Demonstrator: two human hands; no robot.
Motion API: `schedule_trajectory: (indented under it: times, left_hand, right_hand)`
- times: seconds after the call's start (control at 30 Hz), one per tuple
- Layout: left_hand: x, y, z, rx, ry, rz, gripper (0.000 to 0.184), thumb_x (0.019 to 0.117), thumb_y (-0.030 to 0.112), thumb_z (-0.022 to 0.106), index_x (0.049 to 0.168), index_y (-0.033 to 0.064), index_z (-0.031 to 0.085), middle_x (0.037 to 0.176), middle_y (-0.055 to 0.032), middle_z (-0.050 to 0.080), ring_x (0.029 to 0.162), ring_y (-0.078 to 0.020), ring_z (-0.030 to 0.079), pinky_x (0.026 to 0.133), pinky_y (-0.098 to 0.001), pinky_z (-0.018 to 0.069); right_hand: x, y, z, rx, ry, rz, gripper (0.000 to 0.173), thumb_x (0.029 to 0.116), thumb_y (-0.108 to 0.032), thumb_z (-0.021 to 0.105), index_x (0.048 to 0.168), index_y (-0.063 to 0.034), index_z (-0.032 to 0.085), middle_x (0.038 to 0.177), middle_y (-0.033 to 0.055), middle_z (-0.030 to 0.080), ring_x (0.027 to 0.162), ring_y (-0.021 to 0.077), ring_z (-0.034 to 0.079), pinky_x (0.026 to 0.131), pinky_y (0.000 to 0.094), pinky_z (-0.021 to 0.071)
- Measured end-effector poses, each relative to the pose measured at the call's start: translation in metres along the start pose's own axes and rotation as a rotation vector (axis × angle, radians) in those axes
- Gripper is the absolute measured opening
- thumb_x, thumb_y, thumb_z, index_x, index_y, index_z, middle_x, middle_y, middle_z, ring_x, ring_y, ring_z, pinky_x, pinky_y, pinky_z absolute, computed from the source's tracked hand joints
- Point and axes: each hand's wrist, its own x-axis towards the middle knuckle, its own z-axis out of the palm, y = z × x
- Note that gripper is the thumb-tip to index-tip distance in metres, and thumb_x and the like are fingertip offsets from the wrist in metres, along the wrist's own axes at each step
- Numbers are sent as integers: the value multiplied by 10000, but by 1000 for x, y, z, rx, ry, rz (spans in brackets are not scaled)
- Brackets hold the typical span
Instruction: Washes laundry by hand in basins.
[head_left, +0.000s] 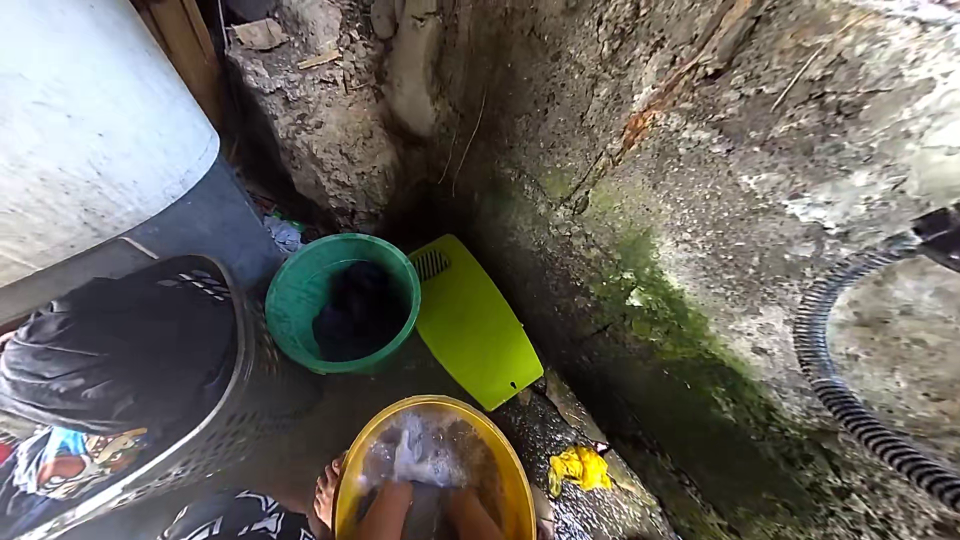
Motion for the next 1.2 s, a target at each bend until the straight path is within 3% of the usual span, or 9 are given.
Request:
schedule_trajectory:
  times: [0.1, 0.2, 0.33, 0.47, 0.57, 0.73, 0.83, 1.0, 1.2]
  left_hand:
    - [30, -34, 43, 78, 492, -85, 681, 874, 626, 615, 1312, 108, 664, 1318, -162, 659, 1268, -362, 595, 1076, -602, 438]
    - [-11, 22, -23, 142, -206, -42, 484, 1086, 302, 482, 1410, -49, 565, 1463, -249, 562, 1384, -409, 519, 1148, -568, 397]
    - [0, 49, -44, 431, -534, 212, 433, 1006, 277, 630, 1304, -37, 646, 1385, -276, 604, 1307, -448, 565, 1054, -664, 438]
    - [-50, 43, -40, 633, -441, 201, 624, 861, 342, 779, 1360, 4, 616, 1533, -293, 446, 1434, -524, 371, 1069, -778, 329]
    - [-67, 25, -26, 642, -340, 229, 530, 953, 206, 680, 1428, -1, 569, 1671, -218, 274, 1526, -486, 234, 1152, -766, 197]
    - [-81, 24, -21, 517, -196, 288, 386, 965, 168, 656, 1302, -20, 661, 1624, -256, 340, 1424, -510, 396, 1078, -711, 383]
    - [-91, 22, -32, 420, -41, 337, 327, 1007, 211, 577, 1207, -11, 711, 1485, -245, 524, 1415, -451, 431, 1123, -681, 325]
    - [-104, 13, -71, 88, 134, 303, 434, 1098, 320, 375, 1234, 19, 656, 1199, -204, 710, 1209, -364, 645, 1109, -577, 401]
    - [-128, 26, -131, -242, 260, 629, 376, 1110, 248, 407, 1184, -41, 636, 1045, -248, 682, 1015, -382, 677, 936, -548, 521]
  right_hand:
    - [1, -3, 0, -92, -19, 17, 442, 1093, -186, 425, 1437, 79, 509, 1523, 281, 473, 1441, 440, 425, 1180, 601, 321]
    - [5, -3, 3, -79, -21, 33, 532, 1098, -292, 434, 1498, 58, 442, 1543, 285, 445, 1449, 453, 407, 1175, 631, 309]
    - [-1, -1, -3, -213, -111, 3, 581, 1038, -409, 547, 1395, 48, 570, 1481, 278, 516, 1409, 439, 460, 1150, 635, 339]
    - [-52, -9, -2, -262, -96, -9, 611, 1001, -426, 612, 1351, 75, 588, 1435, 289, 545, 1364, 439, 498, 1119, 616, 374]
    - [-71, 10, 19, -280, 0, -78, 546, 1027, -321, 593, 1398, 77, 550, 1479, 286, 512, 1407, 438, 461, 1163, 595, 348]
    - [-51, 31, 58, -319, 123, -159, 444, 1046, -170, 543, 1422, 65, 533, 1549, 299, 422, 1432, 499, 398, 1139, 668, 344]
    - [-44, 27, 55, -288, 268, -221, 506, 991, -127, 613, 1486, -71, 522, 1620, 241, 341, 1492, 474, 305, 1151, 696, 308]
    - [-84, 10, 10, -230, 484, -183, 347, 1008, -262, 594, 1317, -114, 650, 1344, 197, 644, 1272, 419, 591, 1010, 655, 470]
    - [-147, 4, -29, 51, 925, -319, 321, 1021, -280, 610, 1252, -77, 702, 1287, 167, 682, 1223, 354, 633, 1037, 561, 477]
